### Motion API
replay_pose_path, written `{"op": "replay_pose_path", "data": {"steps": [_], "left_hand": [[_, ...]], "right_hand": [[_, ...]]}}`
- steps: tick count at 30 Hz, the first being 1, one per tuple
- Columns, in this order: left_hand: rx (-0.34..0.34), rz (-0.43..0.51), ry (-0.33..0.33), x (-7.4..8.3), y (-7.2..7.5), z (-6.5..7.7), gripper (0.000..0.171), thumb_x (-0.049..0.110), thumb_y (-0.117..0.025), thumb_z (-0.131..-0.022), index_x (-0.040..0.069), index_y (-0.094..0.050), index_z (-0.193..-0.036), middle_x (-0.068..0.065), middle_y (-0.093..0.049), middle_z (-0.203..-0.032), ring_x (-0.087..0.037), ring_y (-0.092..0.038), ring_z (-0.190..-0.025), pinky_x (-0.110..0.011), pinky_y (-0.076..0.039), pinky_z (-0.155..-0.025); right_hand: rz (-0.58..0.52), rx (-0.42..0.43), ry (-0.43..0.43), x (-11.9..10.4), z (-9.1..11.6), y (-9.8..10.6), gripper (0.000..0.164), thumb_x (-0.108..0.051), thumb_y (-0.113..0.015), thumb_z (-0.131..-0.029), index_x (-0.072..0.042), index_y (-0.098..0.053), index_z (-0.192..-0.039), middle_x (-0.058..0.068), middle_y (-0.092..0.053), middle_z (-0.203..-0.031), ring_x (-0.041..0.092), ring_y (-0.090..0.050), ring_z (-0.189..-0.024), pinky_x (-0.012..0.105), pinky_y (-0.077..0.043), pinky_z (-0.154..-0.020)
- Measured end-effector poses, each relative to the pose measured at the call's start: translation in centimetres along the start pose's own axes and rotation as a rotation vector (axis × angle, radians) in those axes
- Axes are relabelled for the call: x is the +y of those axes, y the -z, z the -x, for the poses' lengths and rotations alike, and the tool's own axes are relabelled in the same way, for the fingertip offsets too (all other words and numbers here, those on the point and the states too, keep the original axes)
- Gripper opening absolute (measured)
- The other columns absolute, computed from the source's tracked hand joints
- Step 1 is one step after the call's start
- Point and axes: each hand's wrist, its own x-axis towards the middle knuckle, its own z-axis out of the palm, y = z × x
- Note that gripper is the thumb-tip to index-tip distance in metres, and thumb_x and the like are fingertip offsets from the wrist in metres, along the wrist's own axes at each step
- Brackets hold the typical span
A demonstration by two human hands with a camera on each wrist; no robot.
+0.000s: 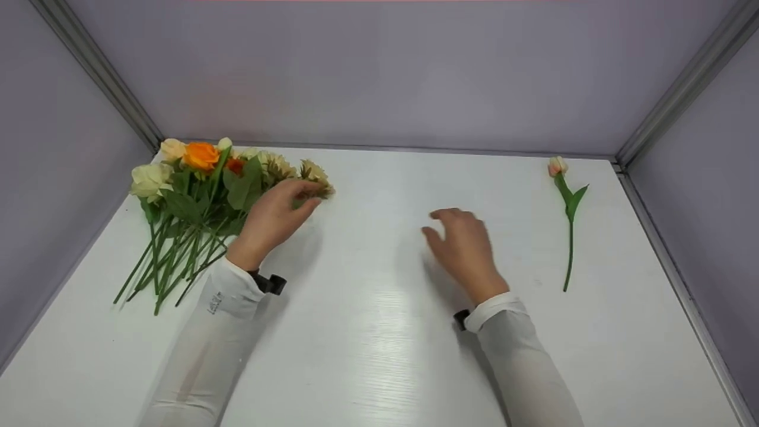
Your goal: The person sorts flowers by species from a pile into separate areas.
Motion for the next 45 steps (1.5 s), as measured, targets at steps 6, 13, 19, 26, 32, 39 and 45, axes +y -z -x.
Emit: {"op": "replay_pose_path", "data": {"steps": [6,13,19,26,32,39,45], "left_hand": [[0.019,-0.152,0.155,-4.8,3.6,1.5,0.020,0.025,-0.066,-0.102,0.010,-0.074,-0.113,-0.007,-0.071,-0.107,-0.025,-0.067,-0.088,-0.044,-0.056,-0.074],[-0.076,-0.249,0.339,-10.2,6.4,3.2,0.015,0.019,-0.063,-0.102,0.007,-0.070,-0.095,-0.009,-0.068,-0.085,-0.025,-0.062,-0.070,-0.040,-0.049,-0.061],[-0.162,-0.209,0.393,-11.8,6.1,3.3,0.024,0.023,-0.065,-0.100,0.011,-0.064,-0.079,0.001,-0.045,-0.062,-0.018,-0.045,-0.058,-0.032,-0.035,-0.052],[-0.182,-0.163,0.416,-11.9,6.0,3.4,0.016,0.019,-0.063,-0.100,0.007,-0.069,-0.091,-0.003,-0.058,-0.072,-0.020,-0.052,-0.065,-0.034,-0.041,-0.059],[-0.164,-0.073,0.377,-11.6,7.3,3.7,0.018,0.016,-0.062,-0.101,0.003,-0.070,-0.092,-0.005,-0.054,-0.070,-0.022,-0.049,-0.065,-0.037,-0.041,-0.063],[-0.105,0.064,0.334,-9.3,8.6,3.0,0.023,0.024,-0.064,-0.102,0.006,-0.071,-0.115,-0.011,-0.069,-0.105,-0.026,-0.062,-0.084,-0.041,-0.053,-0.077],[-0.125,0.322,0.312,-6.1,7.6,1.4,0.027,0.030,-0.066,-0.102,0.008,-0.069,-0.118,-0.013,-0.068,-0.108,-0.032,-0.067,-0.093,-0.043,-0.056,-0.082]], "right_hand": [[-0.020,-0.084,0.280,-6.3,1.4,-3.0,0.042,-0.029,-0.070,-0.100,-0.010,-0.064,-0.137,0.006,-0.062,-0.138,0.029,-0.053,-0.133,0.051,-0.041,-0.110],[0.027,-0.104,0.406,-8.2,2.5,-4.1,0.040,-0.027,-0.071,-0.100,-0.012,-0.065,-0.136,0.005,-0.063,-0.138,0.029,-0.051,-0.135,0.050,-0.040,-0.111],[0.039,-0.106,0.389,-7.8,2.6,-4.4,0.039,-0.026,-0.070,-0.100,-0.011,-0.066,-0.135,0.006,-0.063,-0.137,0.031,-0.051,-0.135,0.051,-0.039,-0.111],[0.043,-0.114,0.380,-7.6,2.7,-4.7,0.036,-0.027,-0.069,-0.100,-0.012,-0.067,-0.133,0.006,-0.064,-0.137,0.031,-0.050,-0.137,0.050,-0.038,-0.112],[0.040,-0.121,0.357,-7.3,2.4,-4.7,0.035,-0.026,-0.069,-0.100,-0.011,-0.069,-0.132,0.009,-0.065,-0.135,0.032,-0.050,-0.136,0.051,-0.038,-0.112],[0.022,-0.103,0.339,-6.7,2.1,-4.3,0.034,-0.026,-0.069,-0.100,-0.011,-0.069,-0.131,0.008,-0.064,-0.136,0.032,-0.050,-0.136,0.051,-0.038,-0.112],[-0.004,-0.110,0.315,-6.5,2.0,-4.3,0.033,-0.026,-0.069,-0.101,-0.010,-0.070,-0.130,0.008,-0.065,-0.135,0.031,-0.050,-0.135,0.051,-0.039,-0.112]]}}
